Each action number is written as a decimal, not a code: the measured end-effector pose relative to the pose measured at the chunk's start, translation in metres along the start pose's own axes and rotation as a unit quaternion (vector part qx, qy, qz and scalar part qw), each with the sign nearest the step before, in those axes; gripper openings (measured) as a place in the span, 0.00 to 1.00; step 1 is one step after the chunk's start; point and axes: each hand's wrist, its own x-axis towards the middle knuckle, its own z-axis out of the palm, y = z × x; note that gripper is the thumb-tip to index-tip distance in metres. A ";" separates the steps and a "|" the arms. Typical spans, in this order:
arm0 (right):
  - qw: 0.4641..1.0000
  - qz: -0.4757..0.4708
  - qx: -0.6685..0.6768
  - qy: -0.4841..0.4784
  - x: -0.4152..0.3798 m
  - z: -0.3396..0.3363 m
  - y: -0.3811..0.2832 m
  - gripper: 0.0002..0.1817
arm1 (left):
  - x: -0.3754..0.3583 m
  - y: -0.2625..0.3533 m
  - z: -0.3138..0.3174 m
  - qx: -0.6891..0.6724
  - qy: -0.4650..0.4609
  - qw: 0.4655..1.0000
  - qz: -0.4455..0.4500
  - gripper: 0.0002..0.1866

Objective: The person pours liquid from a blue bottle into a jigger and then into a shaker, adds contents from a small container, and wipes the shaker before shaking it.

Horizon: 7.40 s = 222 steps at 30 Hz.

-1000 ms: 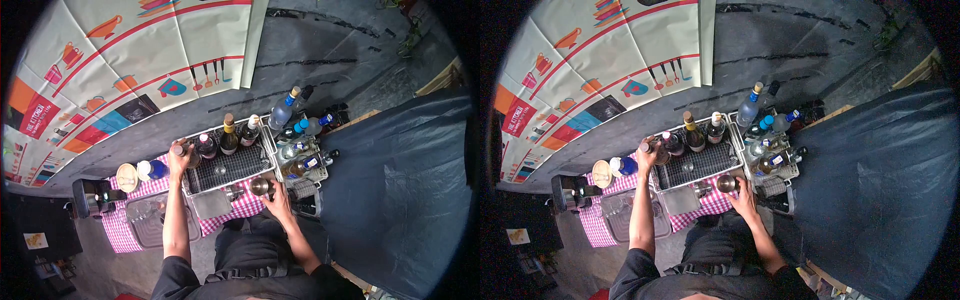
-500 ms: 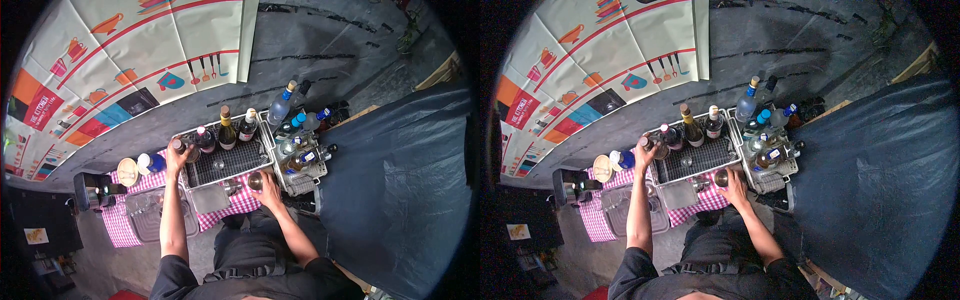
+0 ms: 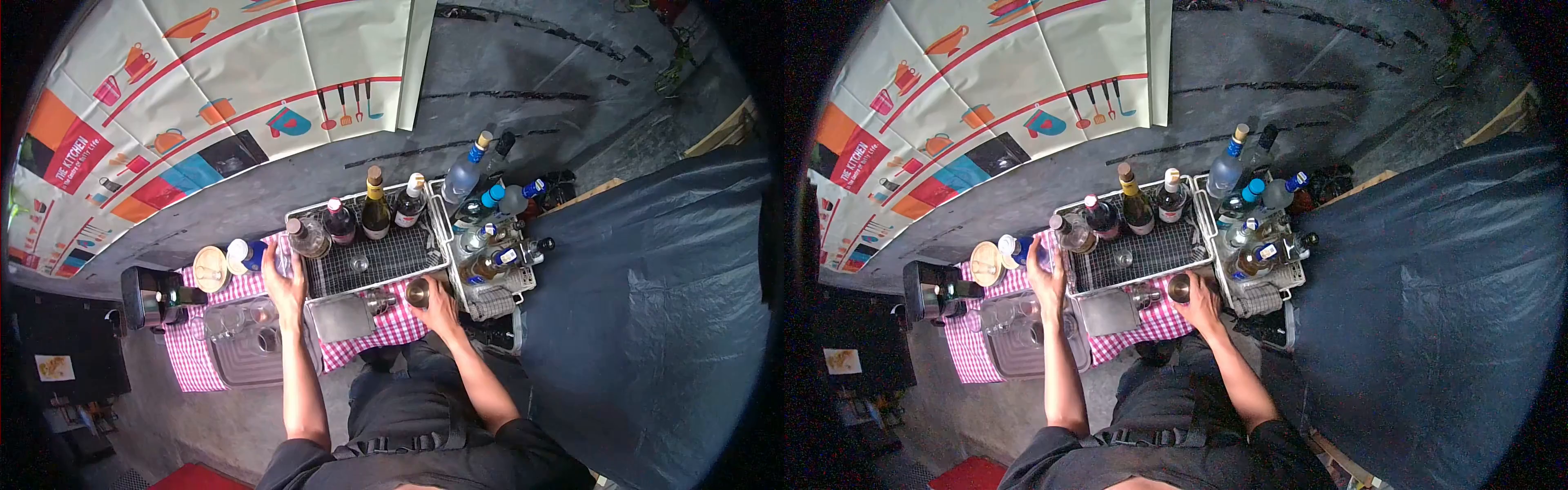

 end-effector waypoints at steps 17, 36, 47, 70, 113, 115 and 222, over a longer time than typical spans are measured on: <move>1.000 0.011 0.016 0.002 0.002 0.003 -0.002 0.45 | -0.180 0.030 0.071 -0.012 -0.315 0.936 -0.154 0.24; 0.982 -0.058 0.117 0.134 -0.049 -0.018 -0.034 0.20 | -0.225 0.012 -0.038 -0.092 -0.216 0.958 -0.162 0.22; 0.969 -0.087 0.183 0.139 -0.092 0.027 -0.093 0.29 | -0.241 -0.007 -0.107 -0.113 -0.060 0.959 -0.253 0.32; 0.936 -0.144 0.321 0.018 -0.151 -0.018 -0.108 0.17 | -0.228 0.031 -0.172 -0.107 -0.083 0.991 -0.022 0.06; 0.975 -0.011 0.210 0.070 -0.133 0.020 -0.224 0.19 | 0.167 -0.042 -0.168 -0.174 -0.303 0.934 0.074 0.45; 0.970 -0.114 0.184 0.114 -0.109 0.026 -0.235 0.23 | 0.159 -0.030 -0.184 -0.196 -0.305 0.928 0.085 0.45; 0.998 0.011 -0.061 -0.020 -0.021 0.002 0.045 0.15 | -0.210 0.104 -0.067 -0.215 -0.240 0.920 -0.224 0.44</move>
